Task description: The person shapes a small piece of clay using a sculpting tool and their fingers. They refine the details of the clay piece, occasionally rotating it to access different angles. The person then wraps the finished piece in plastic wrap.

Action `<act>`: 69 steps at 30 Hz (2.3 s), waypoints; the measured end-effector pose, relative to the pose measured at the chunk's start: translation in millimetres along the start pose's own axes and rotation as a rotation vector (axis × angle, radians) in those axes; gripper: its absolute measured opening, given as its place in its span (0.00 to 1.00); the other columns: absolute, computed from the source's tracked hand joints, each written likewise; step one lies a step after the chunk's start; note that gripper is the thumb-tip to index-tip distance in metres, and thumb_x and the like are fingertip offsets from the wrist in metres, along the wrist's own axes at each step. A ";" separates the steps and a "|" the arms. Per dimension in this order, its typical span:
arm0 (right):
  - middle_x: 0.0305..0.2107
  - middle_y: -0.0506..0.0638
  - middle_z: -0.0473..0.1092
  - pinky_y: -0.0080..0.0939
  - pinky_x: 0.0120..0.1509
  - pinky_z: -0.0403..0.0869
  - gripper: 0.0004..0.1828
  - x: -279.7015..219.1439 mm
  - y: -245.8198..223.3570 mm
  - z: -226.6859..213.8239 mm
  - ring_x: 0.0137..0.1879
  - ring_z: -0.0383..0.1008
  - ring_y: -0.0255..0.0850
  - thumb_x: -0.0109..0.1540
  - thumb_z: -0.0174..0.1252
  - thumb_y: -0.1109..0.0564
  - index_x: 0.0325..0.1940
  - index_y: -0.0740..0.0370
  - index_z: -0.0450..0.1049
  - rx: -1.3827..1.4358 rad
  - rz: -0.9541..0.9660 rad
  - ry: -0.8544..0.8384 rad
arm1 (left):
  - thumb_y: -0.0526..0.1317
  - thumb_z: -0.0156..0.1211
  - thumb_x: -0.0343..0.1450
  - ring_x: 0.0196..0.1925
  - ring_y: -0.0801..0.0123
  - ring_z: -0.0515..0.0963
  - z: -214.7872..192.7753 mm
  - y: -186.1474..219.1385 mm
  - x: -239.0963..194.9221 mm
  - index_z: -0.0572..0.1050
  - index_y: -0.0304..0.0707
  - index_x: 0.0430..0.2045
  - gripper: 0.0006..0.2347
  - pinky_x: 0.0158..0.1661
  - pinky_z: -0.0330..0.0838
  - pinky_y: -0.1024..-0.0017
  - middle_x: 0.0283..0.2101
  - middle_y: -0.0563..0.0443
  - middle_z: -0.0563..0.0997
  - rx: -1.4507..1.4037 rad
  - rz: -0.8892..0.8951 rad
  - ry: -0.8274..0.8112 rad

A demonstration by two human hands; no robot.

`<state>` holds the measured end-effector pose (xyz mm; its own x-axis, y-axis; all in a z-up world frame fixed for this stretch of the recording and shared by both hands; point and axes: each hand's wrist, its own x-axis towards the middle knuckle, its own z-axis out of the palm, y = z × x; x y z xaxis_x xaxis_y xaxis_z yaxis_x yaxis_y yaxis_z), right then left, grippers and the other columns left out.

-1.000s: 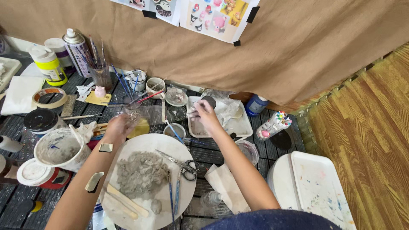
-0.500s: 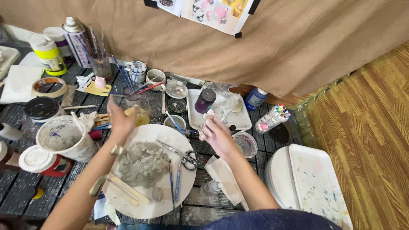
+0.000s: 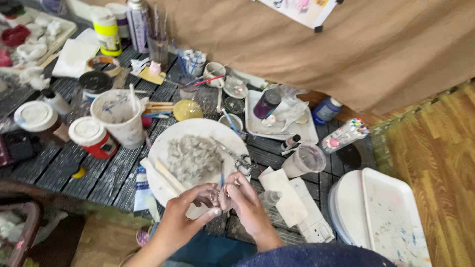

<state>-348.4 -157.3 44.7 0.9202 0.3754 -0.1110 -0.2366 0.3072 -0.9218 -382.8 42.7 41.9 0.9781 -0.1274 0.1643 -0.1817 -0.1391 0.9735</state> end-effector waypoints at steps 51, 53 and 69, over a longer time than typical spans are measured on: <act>0.29 0.53 0.77 0.52 0.42 0.76 0.12 100.2 38.1 75.2 0.37 0.80 0.50 0.54 0.65 0.55 0.42 0.55 0.79 -1.667 -0.279 -0.607 | 0.31 0.54 0.74 0.44 0.72 0.77 -60.4 -139.8 -43.0 0.74 0.30 0.43 0.06 0.48 0.73 0.73 0.43 0.47 0.80 -0.875 -0.369 0.529; 0.31 0.55 0.77 0.51 0.42 0.78 0.09 95.0 45.4 72.1 0.39 0.81 0.51 0.60 0.62 0.61 0.45 0.58 0.79 -1.734 -0.418 -0.539 | 0.30 0.54 0.75 0.44 0.72 0.77 -57.6 -144.1 -40.8 0.74 0.30 0.45 0.06 0.49 0.72 0.72 0.43 0.48 0.79 -0.901 -0.369 0.523; 0.33 0.53 0.81 0.38 0.36 0.79 0.11 268.2 -72.1 -76.6 0.34 0.81 0.36 0.56 0.64 0.63 0.42 0.60 0.82 -1.244 0.049 -0.188 | 0.23 0.52 0.72 0.46 0.63 0.81 -67.3 -269.3 -30.7 0.71 0.28 0.44 0.09 0.47 0.77 0.66 0.47 0.38 0.81 -0.813 -0.357 0.629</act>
<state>-60.6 -145.7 53.0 0.8361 0.5129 -0.1943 0.2786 -0.7024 -0.6550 -357.0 150.2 -214.6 0.8797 0.3495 -0.3225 0.0184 0.6526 0.7574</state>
